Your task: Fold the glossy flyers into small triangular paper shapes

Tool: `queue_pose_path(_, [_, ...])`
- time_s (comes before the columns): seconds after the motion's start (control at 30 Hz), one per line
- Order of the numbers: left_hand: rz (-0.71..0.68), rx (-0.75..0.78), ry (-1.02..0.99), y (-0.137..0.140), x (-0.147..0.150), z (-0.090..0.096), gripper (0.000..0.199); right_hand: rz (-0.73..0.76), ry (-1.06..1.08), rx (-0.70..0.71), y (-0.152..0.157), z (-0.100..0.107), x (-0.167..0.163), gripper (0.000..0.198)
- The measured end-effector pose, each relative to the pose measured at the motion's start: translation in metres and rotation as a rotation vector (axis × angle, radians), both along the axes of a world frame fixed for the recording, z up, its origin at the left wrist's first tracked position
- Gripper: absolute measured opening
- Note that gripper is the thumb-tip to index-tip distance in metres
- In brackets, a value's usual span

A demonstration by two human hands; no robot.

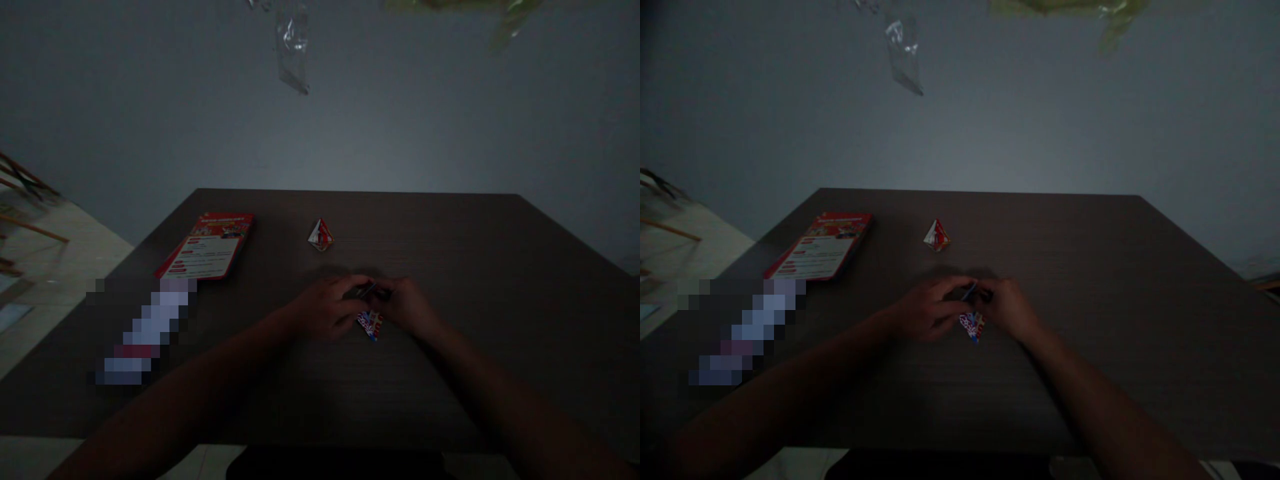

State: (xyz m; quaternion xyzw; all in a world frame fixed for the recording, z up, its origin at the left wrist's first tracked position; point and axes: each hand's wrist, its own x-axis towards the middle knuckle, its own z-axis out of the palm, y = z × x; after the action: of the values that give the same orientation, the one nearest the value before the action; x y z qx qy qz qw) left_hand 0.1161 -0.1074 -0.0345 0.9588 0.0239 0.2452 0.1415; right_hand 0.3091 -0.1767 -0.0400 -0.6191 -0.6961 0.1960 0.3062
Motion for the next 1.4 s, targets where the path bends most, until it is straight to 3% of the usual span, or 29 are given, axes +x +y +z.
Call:
queue_pose_path(0.17, [-0.006,0.005,0.000,0.003,-0.001,-0.004,0.036,-0.023,0.273,-0.085,0.000,-0.003,0.001,0.018])
queue_pose_path(0.27, [0.018,-0.027,-0.060,0.007,0.002,-0.013,0.030,-0.009,0.426,-0.161,0.000,0.000,-0.001,0.020])
queue_pose_path(0.4, [0.034,-0.133,-0.141,0.008,0.004,-0.017,0.018,-0.025,0.546,-0.191,-0.001,0.002,-0.003,0.021])
queue_pose_path(0.53, [0.114,-0.282,-0.245,0.005,0.004,-0.010,0.023,0.007,0.636,-0.162,-0.004,0.002,-0.005,0.026])
queue_pose_path(0.83, [0.265,-0.714,-0.382,-0.005,0.009,-0.009,0.024,0.024,0.536,0.046,-0.011,0.003,-0.007,0.031])
queue_pose_path(1.03, [0.376,-0.943,-0.415,-0.011,0.012,-0.006,0.039,-0.007,0.510,0.066,-0.010,0.003,-0.011,0.024])
queue_pose_path(1.17, [0.340,-0.997,-0.416,-0.012,0.012,-0.004,0.050,0.003,0.498,0.047,-0.009,0.004,-0.011,0.021])
queue_pose_path(1.4, [0.384,-0.935,-0.287,-0.008,0.009,-0.007,0.037,-0.032,0.448,0.054,-0.009,0.005,-0.012,0.019])
